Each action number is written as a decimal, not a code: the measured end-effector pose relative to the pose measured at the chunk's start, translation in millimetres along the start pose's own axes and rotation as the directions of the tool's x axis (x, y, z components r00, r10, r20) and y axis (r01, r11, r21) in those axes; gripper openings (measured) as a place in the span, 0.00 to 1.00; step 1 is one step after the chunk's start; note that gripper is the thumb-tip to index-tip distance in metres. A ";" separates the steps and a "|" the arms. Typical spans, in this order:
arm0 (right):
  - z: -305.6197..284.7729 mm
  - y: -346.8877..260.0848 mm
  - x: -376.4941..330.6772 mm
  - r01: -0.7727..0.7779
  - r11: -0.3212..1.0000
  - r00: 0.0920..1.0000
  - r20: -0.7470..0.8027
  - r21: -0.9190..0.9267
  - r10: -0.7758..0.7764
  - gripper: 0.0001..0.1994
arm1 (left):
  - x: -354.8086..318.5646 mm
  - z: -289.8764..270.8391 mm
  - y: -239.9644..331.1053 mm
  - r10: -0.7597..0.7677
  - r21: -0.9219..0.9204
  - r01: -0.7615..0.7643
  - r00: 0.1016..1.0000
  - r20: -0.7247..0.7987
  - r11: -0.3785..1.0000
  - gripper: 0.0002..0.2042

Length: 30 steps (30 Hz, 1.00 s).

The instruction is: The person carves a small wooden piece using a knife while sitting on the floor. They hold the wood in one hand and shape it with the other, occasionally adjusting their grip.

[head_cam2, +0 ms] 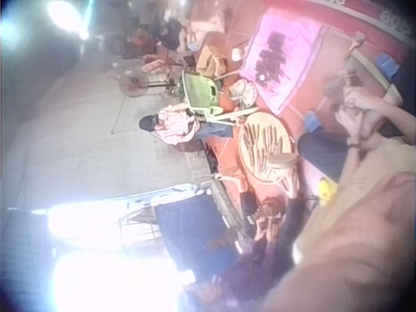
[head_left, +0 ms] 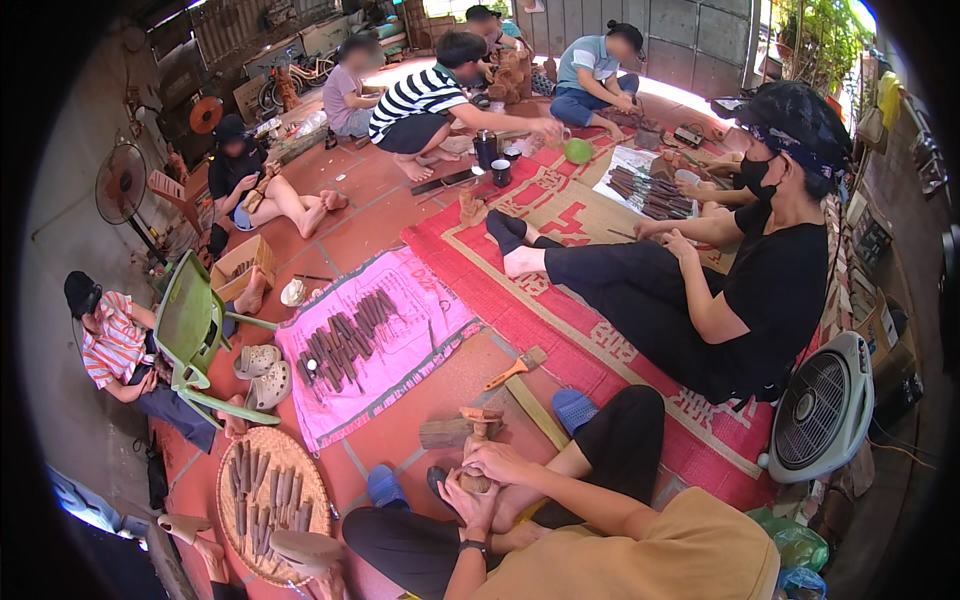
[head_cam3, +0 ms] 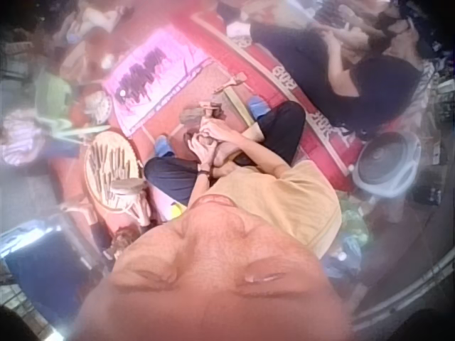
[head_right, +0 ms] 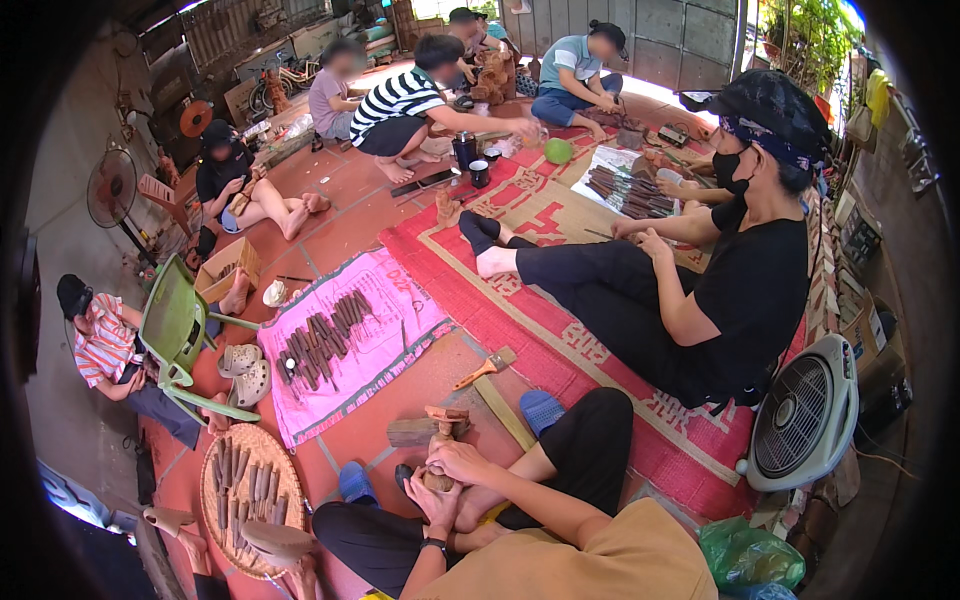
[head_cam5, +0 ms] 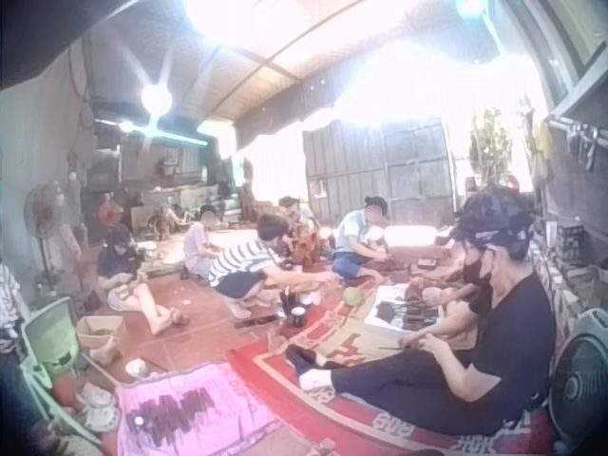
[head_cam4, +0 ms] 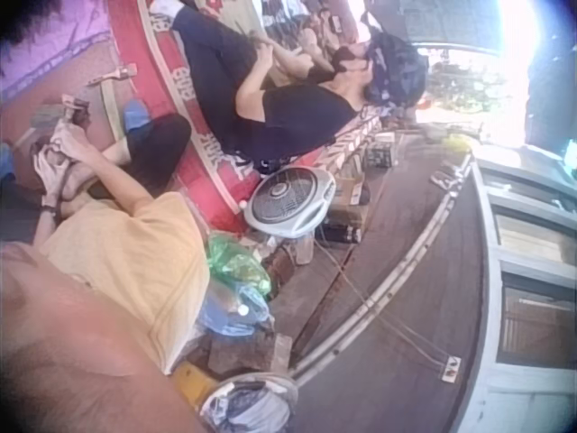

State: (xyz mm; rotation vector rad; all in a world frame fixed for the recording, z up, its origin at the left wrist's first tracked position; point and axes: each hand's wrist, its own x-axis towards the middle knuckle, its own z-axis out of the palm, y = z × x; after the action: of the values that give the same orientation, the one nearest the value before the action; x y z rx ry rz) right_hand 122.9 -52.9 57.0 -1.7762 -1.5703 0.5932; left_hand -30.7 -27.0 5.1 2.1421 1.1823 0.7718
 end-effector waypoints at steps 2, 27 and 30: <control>1.1 1.2 0.1 0.004 1.000 1.000 -0.005 0.004 -0.004 0.10 | -0.3 0.7 -1.2 0.003 0.003 -0.003 1.000 0.000 1.000 0.45; 1.9 -10.0 -1.0 0.147 0.987 0.986 -0.065 -0.060 -0.150 0.06 | -1.0 3.3 -9.5 0.057 0.025 -0.056 0.998 -0.039 0.998 0.47; 3.5 -6.9 0.0 0.117 0.992 0.986 -0.117 -0.047 -0.121 0.07 | -2.7 6.3 -10.1 0.037 0.029 -0.036 0.998 -0.041 0.999 0.48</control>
State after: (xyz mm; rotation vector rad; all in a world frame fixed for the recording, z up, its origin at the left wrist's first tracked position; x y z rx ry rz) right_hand 115.8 -52.0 59.8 -1.7006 -1.6024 0.3936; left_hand -32.9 -26.1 -7.0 2.1863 1.1851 0.8231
